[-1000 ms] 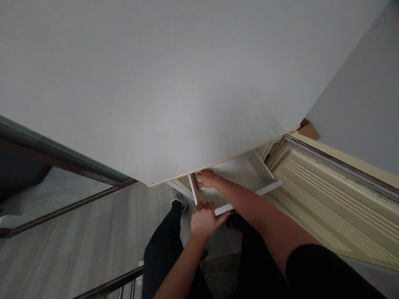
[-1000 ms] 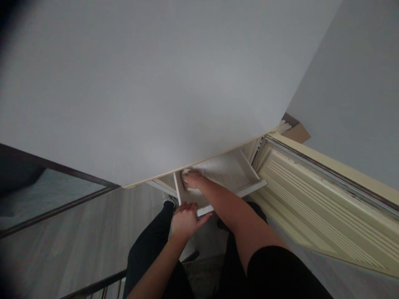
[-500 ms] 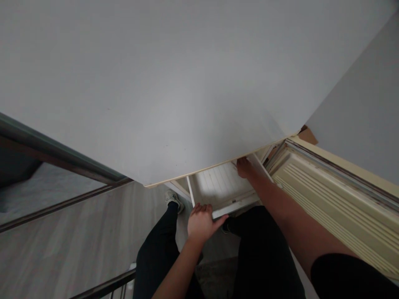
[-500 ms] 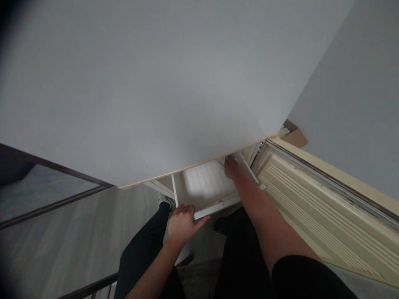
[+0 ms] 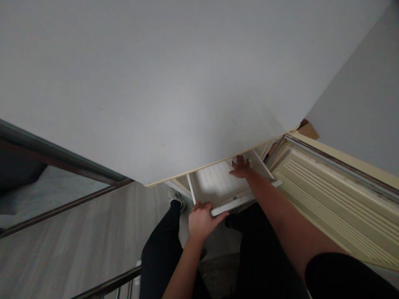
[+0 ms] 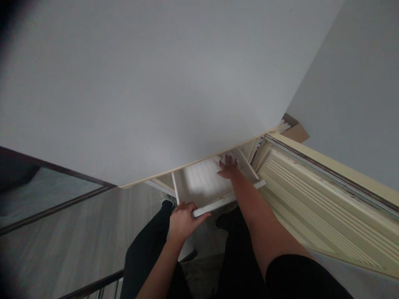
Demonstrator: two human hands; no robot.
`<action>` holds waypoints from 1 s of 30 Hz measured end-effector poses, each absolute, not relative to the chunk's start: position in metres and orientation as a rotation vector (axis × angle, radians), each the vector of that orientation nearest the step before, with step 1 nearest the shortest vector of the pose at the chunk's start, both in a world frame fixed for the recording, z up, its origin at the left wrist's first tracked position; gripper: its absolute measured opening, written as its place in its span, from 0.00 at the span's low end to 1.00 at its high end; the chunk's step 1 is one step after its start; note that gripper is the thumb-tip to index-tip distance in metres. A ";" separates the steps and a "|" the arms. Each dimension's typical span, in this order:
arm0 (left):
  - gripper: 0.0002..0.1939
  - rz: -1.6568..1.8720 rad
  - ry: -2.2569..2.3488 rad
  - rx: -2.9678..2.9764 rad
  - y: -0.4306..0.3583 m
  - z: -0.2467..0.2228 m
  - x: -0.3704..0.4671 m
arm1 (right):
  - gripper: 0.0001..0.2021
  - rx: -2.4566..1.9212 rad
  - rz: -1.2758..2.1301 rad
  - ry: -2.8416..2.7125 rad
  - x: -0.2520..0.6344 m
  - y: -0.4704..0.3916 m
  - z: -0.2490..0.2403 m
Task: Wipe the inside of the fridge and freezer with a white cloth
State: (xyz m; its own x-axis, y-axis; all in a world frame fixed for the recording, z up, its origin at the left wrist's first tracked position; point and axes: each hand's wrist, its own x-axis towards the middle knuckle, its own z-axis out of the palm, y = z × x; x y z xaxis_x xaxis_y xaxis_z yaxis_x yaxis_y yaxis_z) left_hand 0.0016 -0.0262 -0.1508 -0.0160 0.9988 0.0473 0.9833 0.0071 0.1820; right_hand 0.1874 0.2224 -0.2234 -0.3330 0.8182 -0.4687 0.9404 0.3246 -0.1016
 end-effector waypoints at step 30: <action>0.34 0.109 2.181 2.248 -0.025 -0.149 0.006 | 0.44 1.126 -0.727 2.406 0.072 0.179 -0.205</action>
